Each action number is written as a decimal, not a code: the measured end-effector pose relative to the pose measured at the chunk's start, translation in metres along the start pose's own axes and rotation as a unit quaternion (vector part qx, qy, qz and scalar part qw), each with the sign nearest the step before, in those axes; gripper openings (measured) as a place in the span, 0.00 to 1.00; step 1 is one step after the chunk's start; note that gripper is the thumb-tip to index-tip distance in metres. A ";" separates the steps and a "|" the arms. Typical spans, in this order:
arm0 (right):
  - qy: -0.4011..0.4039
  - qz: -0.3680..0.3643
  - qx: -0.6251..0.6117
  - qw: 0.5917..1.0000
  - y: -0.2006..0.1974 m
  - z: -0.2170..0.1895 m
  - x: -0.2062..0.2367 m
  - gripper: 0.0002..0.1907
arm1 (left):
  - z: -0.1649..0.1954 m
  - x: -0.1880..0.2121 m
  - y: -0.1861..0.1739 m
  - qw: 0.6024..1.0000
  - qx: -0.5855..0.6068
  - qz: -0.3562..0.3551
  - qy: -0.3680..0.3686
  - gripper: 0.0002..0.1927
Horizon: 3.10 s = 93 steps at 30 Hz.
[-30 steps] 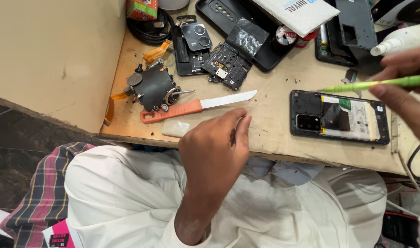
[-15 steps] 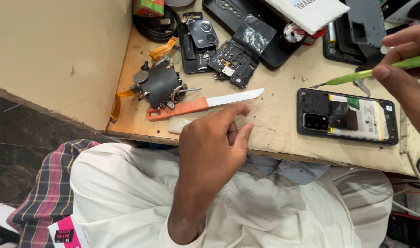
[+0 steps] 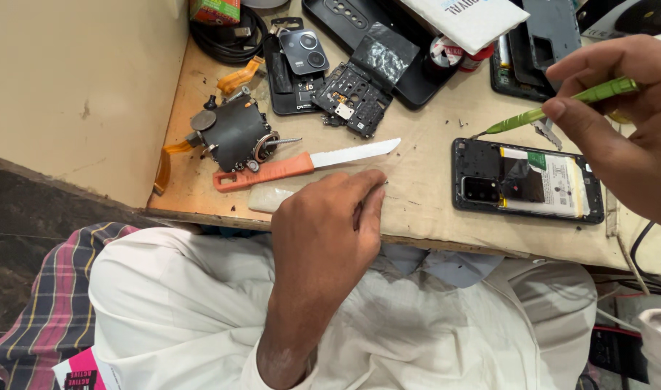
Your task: The person sits on the floor and works on a smartphone. They remove its case, spray and wipe the phone, pry off the back cover to expose the battery and internals, then use a green pry tool to work on components inside the open phone resting on the bench.
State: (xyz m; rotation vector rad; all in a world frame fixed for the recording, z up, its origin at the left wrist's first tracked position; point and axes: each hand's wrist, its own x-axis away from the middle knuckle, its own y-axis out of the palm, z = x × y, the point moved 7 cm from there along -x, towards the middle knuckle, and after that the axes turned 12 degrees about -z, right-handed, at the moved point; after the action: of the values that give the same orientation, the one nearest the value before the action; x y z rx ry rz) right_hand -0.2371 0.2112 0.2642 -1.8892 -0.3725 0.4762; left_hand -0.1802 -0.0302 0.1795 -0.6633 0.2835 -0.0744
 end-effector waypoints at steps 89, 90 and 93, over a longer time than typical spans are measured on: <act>0.006 -0.110 -0.033 0.993 0.011 -0.044 0.023 0.15 | 0.031 0.010 0.033 0.990 0.043 0.030 0.129 0.08; -0.003 -0.111 -0.041 0.993 0.011 -0.040 0.025 0.15 | 0.032 0.011 0.037 0.991 0.040 0.016 0.128 0.08; 0.016 -0.079 -0.097 0.992 0.010 -0.023 0.037 0.14 | 0.034 0.012 0.043 0.991 0.035 0.002 0.125 0.10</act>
State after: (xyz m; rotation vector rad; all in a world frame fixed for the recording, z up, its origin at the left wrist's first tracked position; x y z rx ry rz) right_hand -0.1934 0.2061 0.2569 -2.0321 -0.5594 0.3131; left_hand -0.1601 0.0218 0.1762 -0.5828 0.5219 -0.1644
